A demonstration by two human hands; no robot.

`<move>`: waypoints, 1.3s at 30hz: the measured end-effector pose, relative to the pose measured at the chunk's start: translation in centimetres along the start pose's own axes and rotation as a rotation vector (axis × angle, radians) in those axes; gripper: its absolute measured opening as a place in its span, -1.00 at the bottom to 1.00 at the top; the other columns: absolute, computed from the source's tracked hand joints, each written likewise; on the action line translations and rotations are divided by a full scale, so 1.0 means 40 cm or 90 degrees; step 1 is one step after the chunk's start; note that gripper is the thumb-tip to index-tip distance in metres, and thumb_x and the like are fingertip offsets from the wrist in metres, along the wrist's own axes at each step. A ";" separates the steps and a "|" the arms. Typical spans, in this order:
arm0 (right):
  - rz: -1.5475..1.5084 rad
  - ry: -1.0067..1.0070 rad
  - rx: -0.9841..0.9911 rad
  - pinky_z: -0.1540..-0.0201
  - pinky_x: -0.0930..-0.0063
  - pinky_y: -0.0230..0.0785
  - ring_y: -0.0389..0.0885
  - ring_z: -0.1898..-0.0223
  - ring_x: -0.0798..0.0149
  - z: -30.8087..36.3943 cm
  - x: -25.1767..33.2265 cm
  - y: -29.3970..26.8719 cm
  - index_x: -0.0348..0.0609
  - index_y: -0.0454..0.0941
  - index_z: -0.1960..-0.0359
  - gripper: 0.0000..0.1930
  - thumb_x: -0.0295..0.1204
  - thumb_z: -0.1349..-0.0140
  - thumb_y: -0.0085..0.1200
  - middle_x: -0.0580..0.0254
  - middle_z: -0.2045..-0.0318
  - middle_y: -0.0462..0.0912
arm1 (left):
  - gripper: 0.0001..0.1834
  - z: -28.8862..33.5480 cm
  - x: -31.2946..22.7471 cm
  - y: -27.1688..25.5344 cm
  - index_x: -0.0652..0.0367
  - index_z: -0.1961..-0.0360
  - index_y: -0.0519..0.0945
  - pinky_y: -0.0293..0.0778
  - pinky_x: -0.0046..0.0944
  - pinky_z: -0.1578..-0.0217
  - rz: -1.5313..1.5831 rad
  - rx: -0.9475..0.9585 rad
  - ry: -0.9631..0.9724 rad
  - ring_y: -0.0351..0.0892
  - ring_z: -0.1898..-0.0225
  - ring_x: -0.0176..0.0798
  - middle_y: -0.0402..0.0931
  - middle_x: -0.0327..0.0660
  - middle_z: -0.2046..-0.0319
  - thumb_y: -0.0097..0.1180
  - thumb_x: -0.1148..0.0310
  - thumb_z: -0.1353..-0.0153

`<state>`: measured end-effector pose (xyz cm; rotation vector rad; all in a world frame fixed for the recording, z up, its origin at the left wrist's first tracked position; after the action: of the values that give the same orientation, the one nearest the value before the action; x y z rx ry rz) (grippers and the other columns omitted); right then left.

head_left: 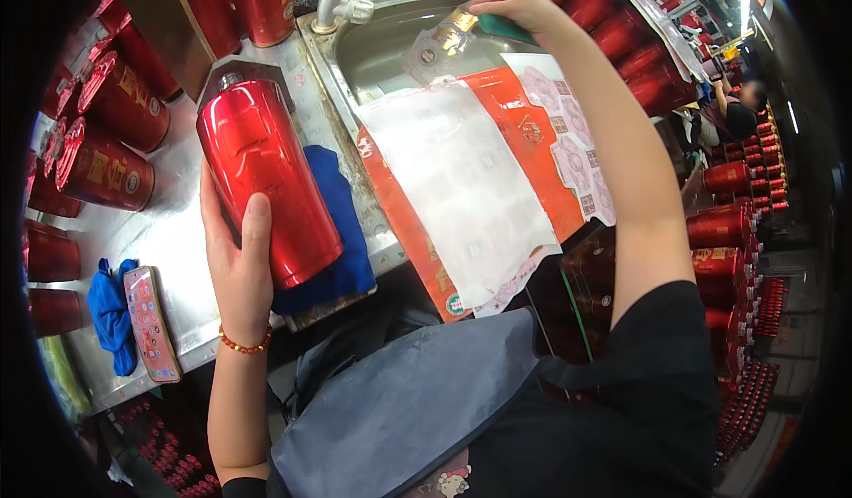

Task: The person applies stickers to red cylindrical containers at a workstation. They peel stickers from a sheet, place them on the containers, smooth them with a green tool, and wipe the surfaces with a blue cloth. The containers are handled one at a time and set aside after labeling.

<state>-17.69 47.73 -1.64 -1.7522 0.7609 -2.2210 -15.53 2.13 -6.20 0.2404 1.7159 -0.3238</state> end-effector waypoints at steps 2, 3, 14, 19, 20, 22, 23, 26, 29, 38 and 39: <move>-0.020 0.016 -0.019 0.16 0.52 0.51 0.66 0.30 0.43 -0.131 -0.122 0.009 -0.25 0.75 0.08 -0.73 -0.35 -0.26 0.30 0.27 0.24 0.77 | -0.21 0.004 -0.010 -0.008 0.34 -0.53 0.06 0.16 -0.16 -0.40 0.002 0.016 0.005 0.28 -0.39 -0.12 0.24 0.02 -0.41 0.10 0.19 -0.45; 0.036 0.023 -0.041 0.16 0.49 0.51 0.65 0.33 0.42 -0.170 -0.166 0.025 -0.24 0.77 0.14 -0.75 -0.35 -0.22 0.33 0.27 0.28 0.77 | -0.20 0.007 -0.010 -0.008 0.34 -0.53 0.05 0.14 -0.16 -0.41 0.002 0.015 0.011 0.26 -0.40 -0.12 0.23 0.01 -0.42 0.10 0.19 -0.45; 0.396 -0.200 -0.063 0.21 0.36 0.53 0.74 0.37 0.25 -0.114 0.040 0.063 -0.17 0.77 0.23 -0.75 -0.29 -0.14 0.29 0.11 0.41 0.78 | -0.18 -0.005 -0.028 -0.021 0.33 -0.57 -0.09 0.19 -0.17 -0.38 0.085 0.077 -0.032 0.29 -0.38 -0.15 0.24 0.02 -0.40 0.04 0.25 -0.49; 0.338 -0.299 -0.048 0.27 0.54 0.46 0.66 0.40 0.40 0.110 0.288 0.155 -0.30 0.69 0.22 -0.83 -0.45 -0.27 0.17 0.21 0.44 0.72 | -0.14 -0.030 -0.035 -0.013 0.38 -0.52 -0.01 0.41 -0.20 -0.22 0.008 0.059 -0.044 0.53 -0.17 -0.17 0.48 0.03 -0.20 0.17 0.23 -0.41; 0.324 -0.317 -0.060 0.29 0.54 0.46 0.67 0.42 0.36 0.152 0.328 0.167 -0.31 0.68 0.25 -0.84 -0.45 -0.25 0.18 0.18 0.46 0.71 | -0.13 -0.034 -0.038 -0.010 0.38 -0.51 0.00 0.43 -0.20 -0.20 0.013 0.064 -0.035 0.55 -0.15 -0.16 0.49 0.04 -0.19 0.19 0.22 -0.40; 0.338 -0.349 -0.013 0.26 0.55 0.44 0.63 0.36 0.46 0.228 0.406 0.191 -0.33 0.68 0.20 -0.86 -0.55 -0.28 0.15 0.22 0.40 0.72 | -0.14 -0.044 -0.044 -0.007 0.38 -0.50 0.01 0.43 -0.19 -0.20 0.012 0.072 -0.019 0.54 -0.16 -0.15 0.49 0.06 -0.19 0.19 0.21 -0.39; 0.322 -0.381 0.000 0.27 0.54 0.43 0.64 0.36 0.43 0.263 0.437 0.203 -0.33 0.69 0.20 -0.87 -0.58 -0.27 0.14 0.20 0.39 0.72 | -0.14 -0.047 -0.050 -0.004 0.38 -0.50 0.02 0.43 -0.19 -0.21 0.017 0.081 -0.023 0.54 -0.17 -0.15 0.49 0.06 -0.19 0.20 0.20 -0.39; 0.310 -0.485 0.084 0.27 0.52 0.44 0.67 0.36 0.36 0.328 0.531 0.244 -0.33 0.69 0.23 -0.88 -0.64 -0.22 0.15 0.16 0.36 0.73 | -0.18 -0.043 -0.047 -0.013 0.38 -0.48 0.06 0.42 -0.20 -0.22 0.022 0.079 -0.035 0.53 -0.20 -0.14 0.48 0.06 -0.21 0.17 0.17 -0.41; 0.268 -0.548 0.172 0.28 0.51 0.46 0.68 0.38 0.31 0.364 0.603 0.264 -0.31 0.70 0.25 -0.87 -0.67 -0.19 0.16 0.13 0.33 0.74 | -0.26 -0.043 -0.030 -0.020 0.39 -0.46 0.08 0.41 -0.21 -0.24 0.082 0.078 -0.049 0.52 -0.21 -0.14 0.46 0.04 -0.22 0.02 0.12 -0.49; 0.093 -0.392 0.366 0.15 0.59 0.53 0.70 0.25 0.47 0.195 0.538 0.473 -0.36 0.70 0.21 -0.89 -0.57 -0.28 0.23 0.21 0.33 0.74 | -0.03 -0.006 -0.050 -0.019 0.37 -0.55 -0.16 0.18 -0.12 -0.40 0.179 0.131 0.018 0.26 -0.42 -0.04 0.21 0.08 -0.40 -0.02 -0.09 -0.47; 0.108 -0.396 0.358 0.16 0.63 0.49 0.66 0.26 0.54 0.173 0.514 0.487 -0.35 0.70 0.22 -0.89 -0.55 -0.30 0.23 0.24 0.32 0.74 | 0.12 -0.009 -0.052 -0.023 0.40 -0.54 -0.15 0.12 -0.09 -0.43 0.155 0.137 -0.015 0.19 -0.46 0.02 0.15 0.12 -0.42 0.24 -0.03 -0.30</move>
<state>-19.53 19.87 6.76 -1.8190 0.1183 -1.4381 -15.82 1.46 -4.04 0.5951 1.6092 -0.3285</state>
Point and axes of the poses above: each hand's wrist, its own z-axis away from the middle knuckle, its own y-axis out of the palm, x = y × z, the point moved 5 cm from there along -z, towards the middle knuckle
